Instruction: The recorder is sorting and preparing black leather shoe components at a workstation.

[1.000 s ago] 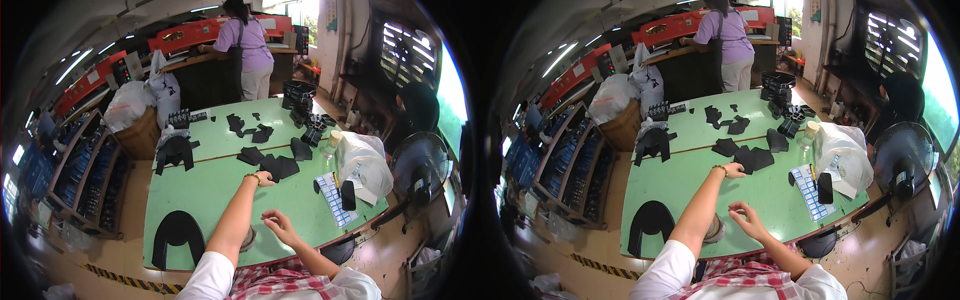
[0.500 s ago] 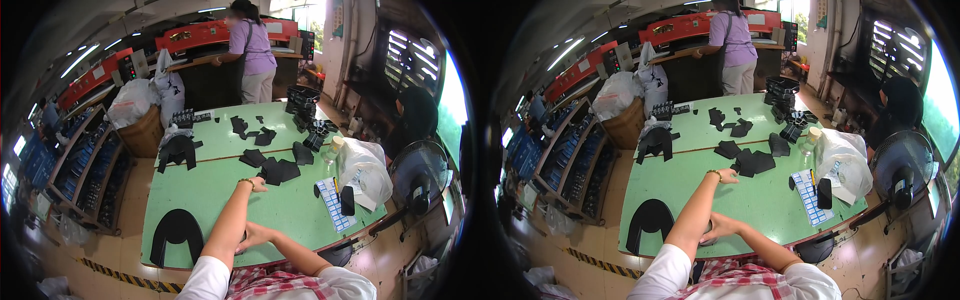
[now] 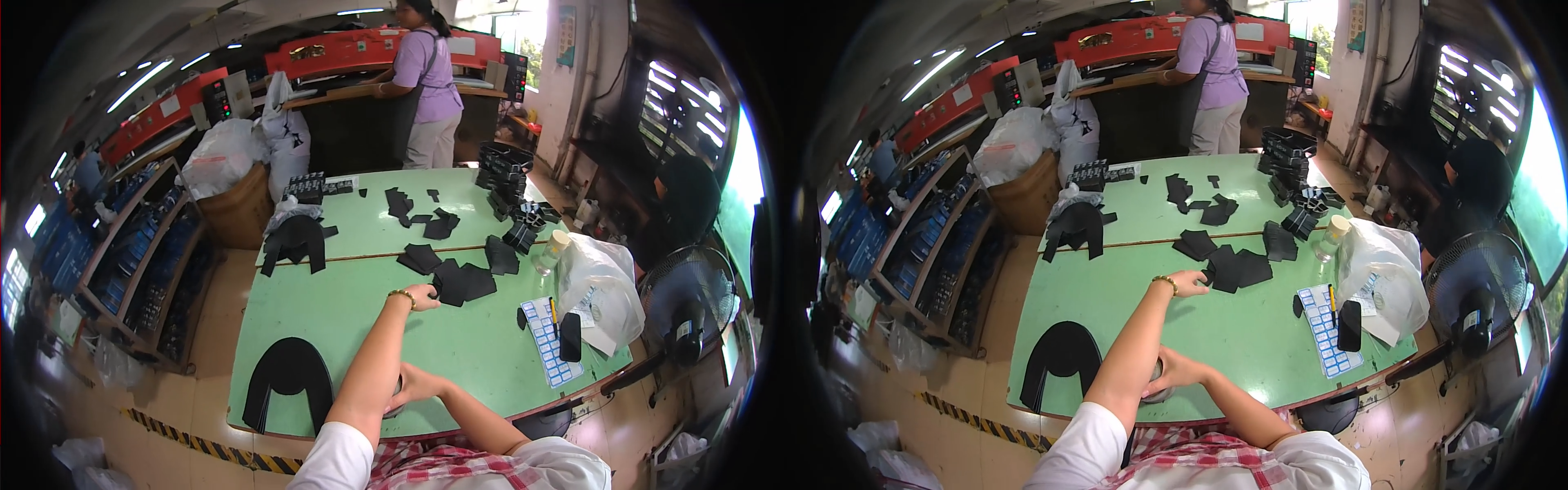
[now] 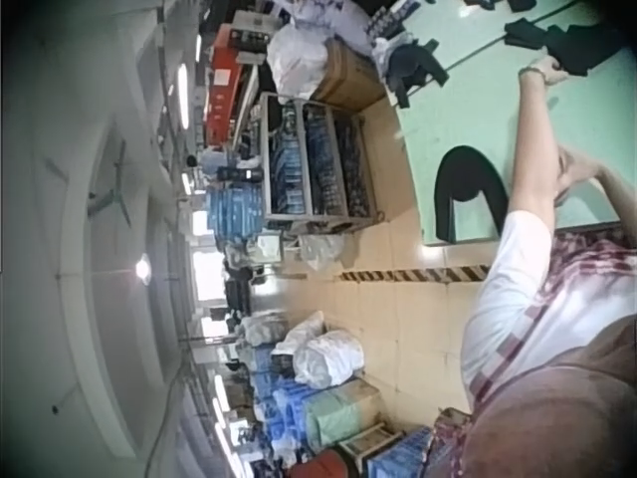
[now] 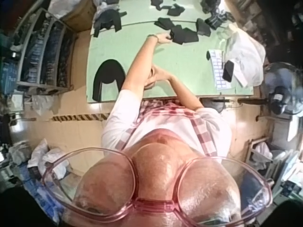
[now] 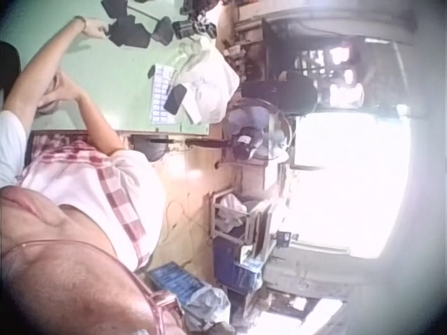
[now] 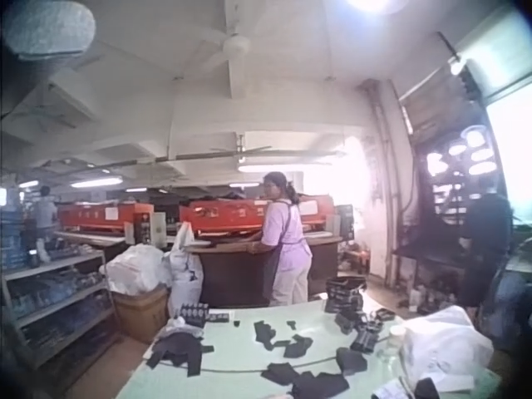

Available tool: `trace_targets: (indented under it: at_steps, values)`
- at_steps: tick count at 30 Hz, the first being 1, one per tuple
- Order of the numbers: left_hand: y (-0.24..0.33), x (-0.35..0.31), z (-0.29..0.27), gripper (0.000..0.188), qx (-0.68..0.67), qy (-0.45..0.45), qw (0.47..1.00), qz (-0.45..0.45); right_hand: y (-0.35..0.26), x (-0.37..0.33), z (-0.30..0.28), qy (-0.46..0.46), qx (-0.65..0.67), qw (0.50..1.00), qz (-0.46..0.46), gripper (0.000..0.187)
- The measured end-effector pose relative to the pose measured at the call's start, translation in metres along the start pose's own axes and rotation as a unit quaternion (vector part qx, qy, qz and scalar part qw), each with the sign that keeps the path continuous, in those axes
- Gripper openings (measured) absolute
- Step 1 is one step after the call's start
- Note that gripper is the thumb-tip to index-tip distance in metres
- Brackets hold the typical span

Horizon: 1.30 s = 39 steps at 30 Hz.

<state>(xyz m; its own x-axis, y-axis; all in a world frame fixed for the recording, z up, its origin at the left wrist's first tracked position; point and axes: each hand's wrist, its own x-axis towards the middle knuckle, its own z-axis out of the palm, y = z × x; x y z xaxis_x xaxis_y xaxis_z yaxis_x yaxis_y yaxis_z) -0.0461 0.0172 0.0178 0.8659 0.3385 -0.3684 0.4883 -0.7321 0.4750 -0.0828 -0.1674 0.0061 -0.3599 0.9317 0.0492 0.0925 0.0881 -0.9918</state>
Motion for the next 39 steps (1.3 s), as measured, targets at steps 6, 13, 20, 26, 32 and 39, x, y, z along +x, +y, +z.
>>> trace_targets:
  at_steps: [6,13,20,26,32,39]
  values:
    - [-0.007,0.020,0.013,0.056,-0.019,-0.010,0.999,0.039,-0.016,0.011,-0.012,-0.044,0.015,0.998,-0.038,0.089]
    - [-0.035,-0.025,0.032,0.044,0.005,0.041,0.998,-0.038,-0.002,0.012,-0.008,-0.051,-0.082,0.986,0.134,0.069]
    - [-0.031,-0.113,0.069,0.042,-0.135,0.230,0.958,-0.104,0.009,-0.005,-0.010,-0.017,-0.098,0.993,0.057,0.072]
    - [-0.026,-0.090,0.076,0.040,-0.147,0.337,0.927,-0.067,0.033,-0.009,-0.031,-0.041,-0.103,0.984,0.136,0.071]
    - [-0.033,-0.063,0.083,0.039,-0.125,0.413,0.902,0.007,0.046,-0.011,-0.037,-0.024,-0.085,0.992,0.089,0.069]
    - [-0.068,-0.061,0.119,0.037,-0.087,0.478,0.868,0.101,0.056,-0.013,-0.017,0.011,-0.050,0.998,0.028,0.067]
